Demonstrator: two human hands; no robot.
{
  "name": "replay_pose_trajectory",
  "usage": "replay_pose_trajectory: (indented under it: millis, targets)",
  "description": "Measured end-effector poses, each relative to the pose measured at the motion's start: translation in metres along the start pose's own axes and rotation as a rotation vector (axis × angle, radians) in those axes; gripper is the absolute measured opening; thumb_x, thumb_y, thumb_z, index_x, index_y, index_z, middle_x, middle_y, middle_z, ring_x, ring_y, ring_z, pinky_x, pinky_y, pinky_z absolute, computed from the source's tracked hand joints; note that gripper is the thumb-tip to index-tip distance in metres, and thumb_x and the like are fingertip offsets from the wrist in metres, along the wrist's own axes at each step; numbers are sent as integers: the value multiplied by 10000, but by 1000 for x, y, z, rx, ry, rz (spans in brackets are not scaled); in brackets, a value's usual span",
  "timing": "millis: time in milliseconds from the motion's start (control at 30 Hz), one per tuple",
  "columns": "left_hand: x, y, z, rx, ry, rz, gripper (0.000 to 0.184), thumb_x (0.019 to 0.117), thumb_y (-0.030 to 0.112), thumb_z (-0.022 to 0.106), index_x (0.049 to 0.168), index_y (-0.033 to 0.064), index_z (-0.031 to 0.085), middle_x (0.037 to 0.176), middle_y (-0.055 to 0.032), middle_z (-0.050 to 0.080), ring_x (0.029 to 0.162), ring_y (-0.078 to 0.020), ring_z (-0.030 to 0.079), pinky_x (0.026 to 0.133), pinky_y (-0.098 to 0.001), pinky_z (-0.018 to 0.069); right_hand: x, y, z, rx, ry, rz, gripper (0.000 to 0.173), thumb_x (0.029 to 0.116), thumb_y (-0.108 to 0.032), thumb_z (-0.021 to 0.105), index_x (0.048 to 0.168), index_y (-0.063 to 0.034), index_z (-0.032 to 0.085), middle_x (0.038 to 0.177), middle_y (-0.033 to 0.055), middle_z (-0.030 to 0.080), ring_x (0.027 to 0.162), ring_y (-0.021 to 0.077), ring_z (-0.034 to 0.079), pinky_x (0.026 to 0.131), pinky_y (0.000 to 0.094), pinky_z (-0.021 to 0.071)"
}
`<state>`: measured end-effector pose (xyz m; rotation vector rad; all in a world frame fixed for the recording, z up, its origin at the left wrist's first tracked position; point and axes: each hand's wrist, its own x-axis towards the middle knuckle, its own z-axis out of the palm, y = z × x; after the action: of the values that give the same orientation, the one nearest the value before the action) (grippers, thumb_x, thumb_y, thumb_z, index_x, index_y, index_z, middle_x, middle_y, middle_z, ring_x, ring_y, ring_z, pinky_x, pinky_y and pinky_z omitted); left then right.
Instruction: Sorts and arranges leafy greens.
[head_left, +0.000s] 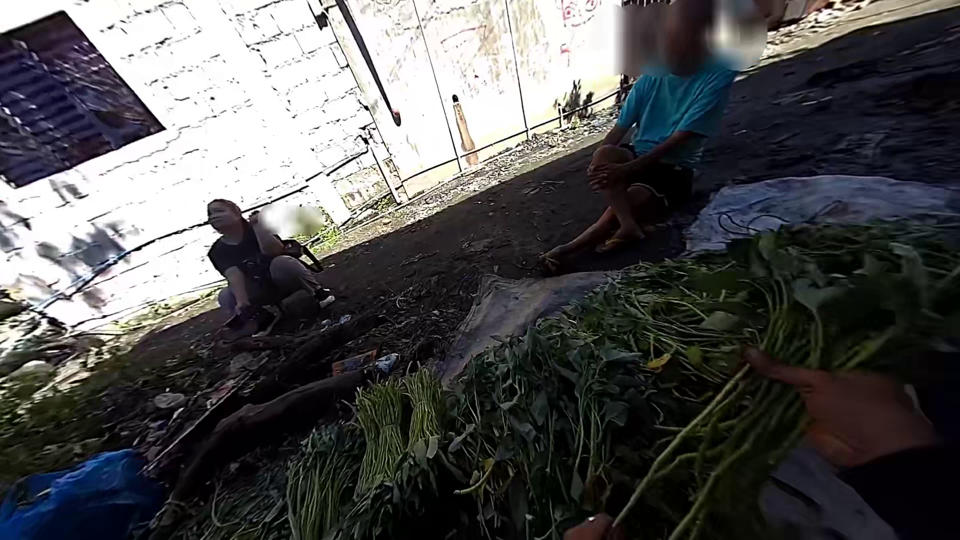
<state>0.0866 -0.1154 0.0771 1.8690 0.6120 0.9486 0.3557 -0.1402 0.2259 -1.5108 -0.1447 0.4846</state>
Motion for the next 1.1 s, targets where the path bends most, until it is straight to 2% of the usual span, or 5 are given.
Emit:
replay_pose_trajectory:
  millis: [100,433,600,767,1100]
  targets:
    - [35,25,-2,-564,461,-215,491,1120,261,284,826,159,664,667,88,667,626,-20,650,659,-220,576,-17,-7,7,155,30,65,597,821,-60,833,1340,-21,541,1138,121,676,971,201,686,830,416,588]
    - [175,52,26,-882,928,-680,361,1115,352,300,803,195,394,535,66,351,423,-86,390,456,-243,422,-41,-24,13,411,-10,-178,398,769,118,807,1108,-12,645,944,58,754,852,145,743,782,297,632]
    - [152,32,12,-1007,318,-354,503,1120,336,329,739,179,615,585,63,586,555,-84,613,655,-296,586,-15,-39,-23,442,-38,-214,387,822,58,785,1169,-51,654,964,26,758,857,122,745,794,280,634]
    - [105,19,-19,124,-550,269,228,976,198,649,875,33,769,768,-50,716,768,-140,657,792,-332,526,11,-44,-67,259,-53,-124,451,836,3,788,1249,-71,622,977,35,746,838,121,737,761,285,629]
    - [198,54,31,1210,-722,-500,385,1041,310,461,1205,75,718,1262,-164,699,1243,-340,626,1082,-596,400,-46,-21,-6,152,-120,-518,562,685,73,880,1173,-84,648,1011,-14,740,938,71,721,825,266,629]
